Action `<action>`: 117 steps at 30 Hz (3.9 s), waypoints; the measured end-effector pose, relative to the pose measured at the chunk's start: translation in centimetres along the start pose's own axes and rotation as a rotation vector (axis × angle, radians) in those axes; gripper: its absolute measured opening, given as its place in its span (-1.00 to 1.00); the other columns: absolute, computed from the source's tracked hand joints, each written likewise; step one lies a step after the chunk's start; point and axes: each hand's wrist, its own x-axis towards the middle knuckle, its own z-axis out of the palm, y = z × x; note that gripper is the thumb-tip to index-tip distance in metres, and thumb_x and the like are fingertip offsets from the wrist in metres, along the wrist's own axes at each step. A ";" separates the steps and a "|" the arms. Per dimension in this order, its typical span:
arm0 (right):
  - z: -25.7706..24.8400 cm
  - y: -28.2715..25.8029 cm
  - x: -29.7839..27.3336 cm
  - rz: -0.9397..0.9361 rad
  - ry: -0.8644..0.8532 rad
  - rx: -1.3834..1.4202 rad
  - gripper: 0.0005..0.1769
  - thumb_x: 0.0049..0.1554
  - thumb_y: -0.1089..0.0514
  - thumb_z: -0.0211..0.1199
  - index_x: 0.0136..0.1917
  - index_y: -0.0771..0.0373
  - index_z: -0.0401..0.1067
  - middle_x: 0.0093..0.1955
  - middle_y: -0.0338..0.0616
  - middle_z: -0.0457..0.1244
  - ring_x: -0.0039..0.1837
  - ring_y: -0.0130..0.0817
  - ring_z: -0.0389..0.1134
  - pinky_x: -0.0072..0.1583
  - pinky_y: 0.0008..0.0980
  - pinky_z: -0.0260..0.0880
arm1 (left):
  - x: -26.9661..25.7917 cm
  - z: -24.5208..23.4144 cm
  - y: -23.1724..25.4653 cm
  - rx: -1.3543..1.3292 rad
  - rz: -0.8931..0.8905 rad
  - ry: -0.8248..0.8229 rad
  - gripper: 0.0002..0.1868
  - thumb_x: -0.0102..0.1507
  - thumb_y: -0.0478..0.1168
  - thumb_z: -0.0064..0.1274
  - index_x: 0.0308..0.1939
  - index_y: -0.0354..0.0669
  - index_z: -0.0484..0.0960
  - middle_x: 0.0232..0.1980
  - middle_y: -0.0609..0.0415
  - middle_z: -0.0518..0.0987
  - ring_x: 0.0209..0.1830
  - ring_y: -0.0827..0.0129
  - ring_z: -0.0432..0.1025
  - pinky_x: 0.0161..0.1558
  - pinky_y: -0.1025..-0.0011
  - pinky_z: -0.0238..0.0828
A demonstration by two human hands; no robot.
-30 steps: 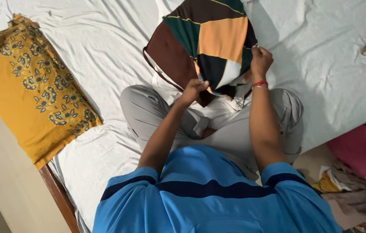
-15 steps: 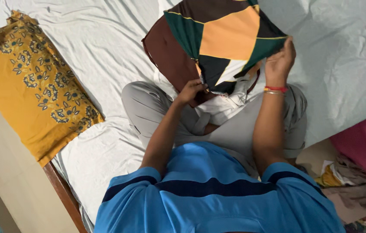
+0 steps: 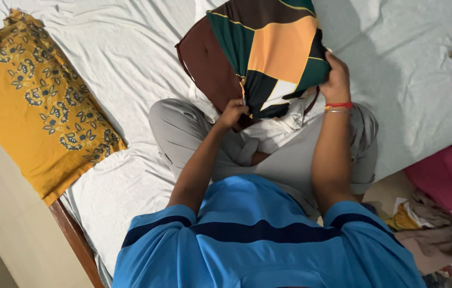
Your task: The person sits on a bed and puts a geometric-patterned pillowcase onto a pillow. They insert the pillow, adjust the corners, and smooth the fabric to fit the case properly.
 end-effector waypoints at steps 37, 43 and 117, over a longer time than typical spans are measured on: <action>-8.8 -5.9 0.7 -0.318 0.679 0.276 -0.57 0.20 -0.25 0.34 0.01 0.12 0.42 -0.17 -0.21 0.09 -0.22 -0.30 -0.08 -0.16 -0.32 -0.14 | -0.9 0.3 -0.2 0.042 -0.049 0.030 -0.90 0.13 -0.44 0.00 -0.42 -0.27 0.62 -0.45 0.22 0.56 -0.47 0.54 0.38 -0.35 0.48 0.31; -8.4 -3.8 1.8 -0.111 0.306 0.271 -0.77 0.06 0.29 0.31 0.03 0.32 0.50 0.08 -0.03 0.42 0.14 -0.06 0.48 0.24 -0.11 0.53 | -1.0 0.5 0.0 -0.024 -0.093 0.026 -0.88 0.14 -0.43 -0.03 -0.39 -0.27 0.63 -0.46 0.20 0.58 -0.51 0.52 0.40 -0.39 0.47 0.33; 9.9 3.9 -7.8 -0.344 -0.171 -0.290 -0.80 0.22 0.16 0.25 0.09 0.26 0.43 -0.09 -0.41 0.25 -0.05 -0.64 0.18 0.06 -0.58 0.17 | -7.6 10.4 16.5 1.253 0.323 0.436 0.23 -0.27 0.03 0.55 0.47 0.16 0.29 0.61 -0.09 0.08 0.59 -0.23 -0.06 0.47 -0.18 -0.05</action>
